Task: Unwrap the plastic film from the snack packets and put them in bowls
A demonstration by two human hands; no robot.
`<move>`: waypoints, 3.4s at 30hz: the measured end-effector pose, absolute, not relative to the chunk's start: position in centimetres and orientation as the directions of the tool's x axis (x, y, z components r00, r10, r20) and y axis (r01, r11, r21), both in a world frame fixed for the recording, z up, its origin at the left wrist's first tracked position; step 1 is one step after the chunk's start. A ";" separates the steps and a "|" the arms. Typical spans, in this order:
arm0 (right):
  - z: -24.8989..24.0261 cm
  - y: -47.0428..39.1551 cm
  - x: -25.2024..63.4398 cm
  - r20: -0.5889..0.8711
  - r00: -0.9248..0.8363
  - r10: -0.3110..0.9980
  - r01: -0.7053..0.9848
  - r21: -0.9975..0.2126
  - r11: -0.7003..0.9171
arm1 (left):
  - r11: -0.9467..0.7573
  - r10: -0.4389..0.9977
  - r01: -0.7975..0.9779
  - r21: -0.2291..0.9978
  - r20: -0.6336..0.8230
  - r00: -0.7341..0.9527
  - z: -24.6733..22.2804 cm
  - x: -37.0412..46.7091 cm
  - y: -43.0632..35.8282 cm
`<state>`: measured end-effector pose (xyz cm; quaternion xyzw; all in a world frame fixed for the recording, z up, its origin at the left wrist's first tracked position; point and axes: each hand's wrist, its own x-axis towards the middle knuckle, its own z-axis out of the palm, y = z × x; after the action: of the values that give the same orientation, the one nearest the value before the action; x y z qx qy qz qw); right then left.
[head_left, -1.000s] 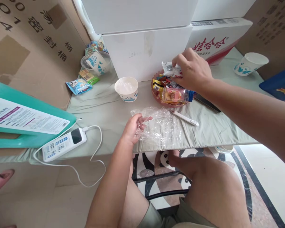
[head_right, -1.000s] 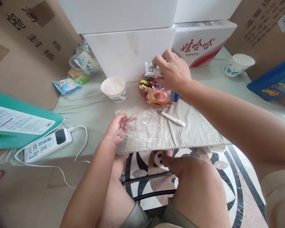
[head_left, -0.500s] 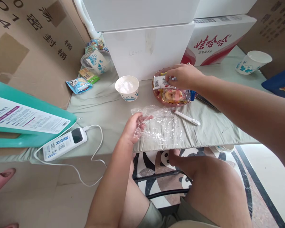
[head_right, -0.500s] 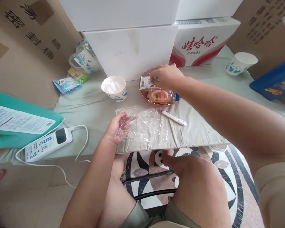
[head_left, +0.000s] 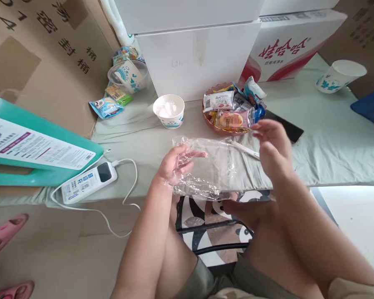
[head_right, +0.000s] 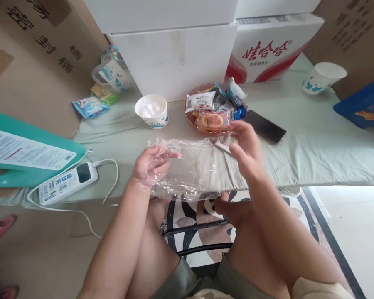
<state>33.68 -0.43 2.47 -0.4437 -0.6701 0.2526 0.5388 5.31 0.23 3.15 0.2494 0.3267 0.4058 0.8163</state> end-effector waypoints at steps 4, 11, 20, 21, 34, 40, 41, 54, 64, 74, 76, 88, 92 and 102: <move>-1.8 -2.8 33.4 0.271 -0.090 0.958 0.127 -0.951 0.281 | 0.514 0.840 -0.499 0.698 -0.290 0.459 2.4 4.9 0.2; -1.0 -0.5 30.9 -0.003 0.152 0.988 -0.147 -0.989 0.020 | 0.417 0.876 -0.277 0.866 -0.301 0.377 1.7 5.4 0.2; -0.7 -0.8 33.5 -0.125 0.418 0.900 -0.074 -0.992 -0.104 | 0.189 0.976 0.087 0.978 -0.197 0.094 -0.2 4.9 1.0; -0.5 -1.0 33.6 -0.112 0.394 0.912 -0.048 -0.994 -0.101 | 0.196 0.975 0.088 0.977 -0.204 0.086 -0.3 5.1 1.1; -1.1 -4.8 34.0 -0.018 0.371 0.928 0.126 -0.990 -0.069 | -0.041 0.994 0.258 0.965 0.066 -0.088 -2.0 6.3 2.0; -2.2 -3.0 33.4 -0.017 0.484 0.875 0.033 -0.999 -0.038 | 0.077 0.979 0.308 0.948 -0.014 -0.201 -2.0 5.7 1.7; -2.2 -2.6 33.4 -0.022 0.490 0.871 0.013 -0.999 -0.032 | 0.094 0.974 0.282 0.955 -0.029 -0.226 -1.7 5.7 1.6; -0.2 -3.2 34.2 0.166 0.373 0.913 0.018 -0.985 0.172 | 0.058 0.986 -0.142 0.988 -0.079 -0.148 1.3 4.2 -1.1; 2.5 -3.4 35.0 0.542 0.224 0.810 0.693 -0.673 0.258 | -0.222 0.942 0.555 0.802 0.323 -0.090 0.0 3.3 -2.1; 6.0 -5.5 35.5 0.379 0.004 0.925 0.596 -0.744 0.302 | -0.122 0.952 0.118 0.985 0.150 -0.267 2.9 5.7 -2.2; 5.4 -5.2 35.8 0.211 0.051 0.976 0.539 -0.829 0.150 | -0.039 0.961 0.095 0.995 0.063 -0.269 2.7 6.2 -1.4; 3.3 -3.7 35.5 0.128 -0.166 0.978 0.476 -0.858 0.194 | 0.299 0.920 0.136 0.945 -0.323 0.224 1.0 7.8 0.1; 2.2 -3.5 32.0 -0.068 -0.490 0.869 0.427 -0.888 0.171 | 0.277 0.881 0.099 0.956 -0.293 0.371 1.8 8.8 -0.7; 2.0 -3.1 32.2 -0.161 -0.275 0.948 0.185 -0.976 -0.112 | 0.171 0.970 -0.244 0.955 -0.206 -0.126 1.2 6.5 1.0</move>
<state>32.25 -3.11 2.01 -0.4955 -0.5718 0.5571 0.3422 6.48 1.01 1.20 0.3493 0.5201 0.5410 0.5610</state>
